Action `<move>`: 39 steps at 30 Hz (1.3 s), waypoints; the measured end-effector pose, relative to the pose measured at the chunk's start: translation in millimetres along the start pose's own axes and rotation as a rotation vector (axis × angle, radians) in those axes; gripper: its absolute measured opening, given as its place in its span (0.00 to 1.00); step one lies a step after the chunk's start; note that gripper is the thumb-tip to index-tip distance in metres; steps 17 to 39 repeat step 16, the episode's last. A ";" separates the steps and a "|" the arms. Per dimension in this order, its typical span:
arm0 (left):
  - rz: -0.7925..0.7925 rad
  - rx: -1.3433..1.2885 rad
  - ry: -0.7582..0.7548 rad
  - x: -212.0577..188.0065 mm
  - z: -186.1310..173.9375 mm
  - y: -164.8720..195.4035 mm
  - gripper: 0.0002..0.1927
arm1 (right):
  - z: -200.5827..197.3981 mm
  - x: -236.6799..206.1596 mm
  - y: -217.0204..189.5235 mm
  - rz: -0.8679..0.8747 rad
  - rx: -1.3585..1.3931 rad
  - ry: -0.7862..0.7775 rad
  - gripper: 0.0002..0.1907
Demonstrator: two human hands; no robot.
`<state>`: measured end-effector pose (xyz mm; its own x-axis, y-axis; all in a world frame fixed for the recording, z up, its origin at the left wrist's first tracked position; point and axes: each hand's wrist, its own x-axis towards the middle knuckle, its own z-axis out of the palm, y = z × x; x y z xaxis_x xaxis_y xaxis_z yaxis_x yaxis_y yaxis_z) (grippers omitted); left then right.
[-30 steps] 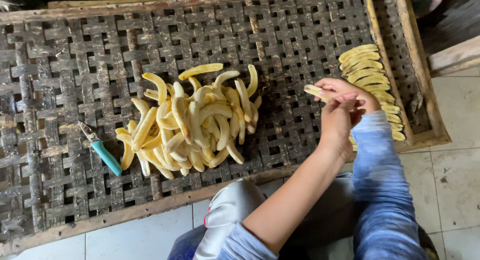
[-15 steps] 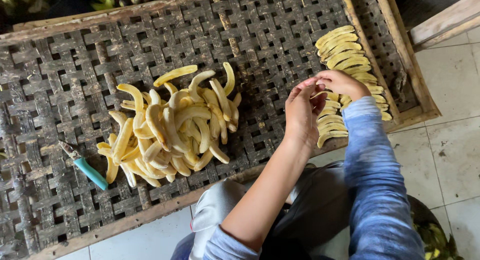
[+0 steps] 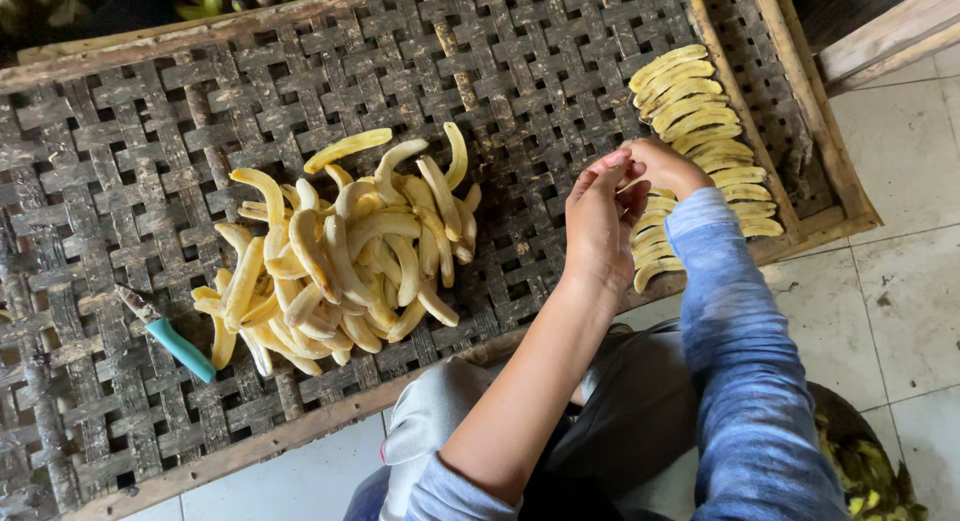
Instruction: The person sits at a woven bamboo tray and peels small bananas with a small knife, one at a time. They trim the peel and tips, place the peeled banana into a growing pile, and arrange finished bananas into a neat stack at the far end of the tray.
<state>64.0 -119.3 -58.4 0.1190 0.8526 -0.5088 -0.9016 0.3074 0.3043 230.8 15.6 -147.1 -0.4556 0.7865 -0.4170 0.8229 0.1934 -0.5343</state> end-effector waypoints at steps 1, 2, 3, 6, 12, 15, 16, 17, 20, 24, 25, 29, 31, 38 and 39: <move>-0.001 -0.004 -0.002 0.4 0.1 0.0 0.05 | -1.6 -2.2 -4.8 -0.006 -0.007 0.012 0.12; 0.000 -0.008 -0.004 1.1 -0.4 -0.2 0.05 | -2.8 -4.3 -10.7 -0.012 -0.010 0.026 0.11; 0.001 -0.011 -0.004 1.7 -0.7 -1.5 0.05 | -4.5 -6.6 -17.6 -0.019 -0.014 0.040 0.11; 0.005 0.000 0.004 2.8 -1.7 -8.8 0.05 | -3.7 -11.4 -50.0 -0.070 0.019 0.121 0.10; 0.010 0.014 -0.008 11.0 7.4 -29.4 0.06 | 42.4 30.1 -159.2 -0.314 0.128 0.336 0.08; -0.006 0.012 -0.002 16.6 4.9 -35.0 0.06 | 81.7 52.9 -214.9 -0.160 0.188 0.188 0.12; -0.002 0.009 -0.002 18.2 4.0 -34.7 0.06 | 95.0 50.7 -192.5 -0.167 0.192 0.184 0.12; -0.002 0.009 -0.002 18.2 4.0 -34.7 0.06 | 95.0 50.7 -192.5 -0.167 0.192 0.184 0.12; -0.002 0.009 -0.002 18.2 4.0 -34.7 0.06 | 95.0 50.7 -192.5 -0.167 0.192 0.184 0.12; -0.002 0.009 -0.002 18.2 4.0 -34.7 0.06 | 95.0 50.7 -192.5 -0.167 0.192 0.184 0.12; -0.002 0.009 -0.002 18.2 4.0 -34.7 0.06 | 95.0 50.7 -192.5 -0.167 0.192 0.184 0.12; -0.002 0.009 -0.002 18.2 4.0 -34.7 0.06 | 95.0 50.7 -192.5 -0.167 0.192 0.184 0.12; -0.002 0.009 -0.002 18.2 4.0 -34.7 0.06 | 95.0 50.7 -192.5 -0.167 0.192 0.184 0.12; -0.002 0.009 -0.002 18.2 4.0 -34.7 0.06 | 95.0 50.7 -192.5 -0.167 0.192 0.184 0.12; -0.002 0.009 -0.002 18.2 4.0 -34.7 0.06 | 95.0 50.7 -192.5 -0.167 0.192 0.184 0.12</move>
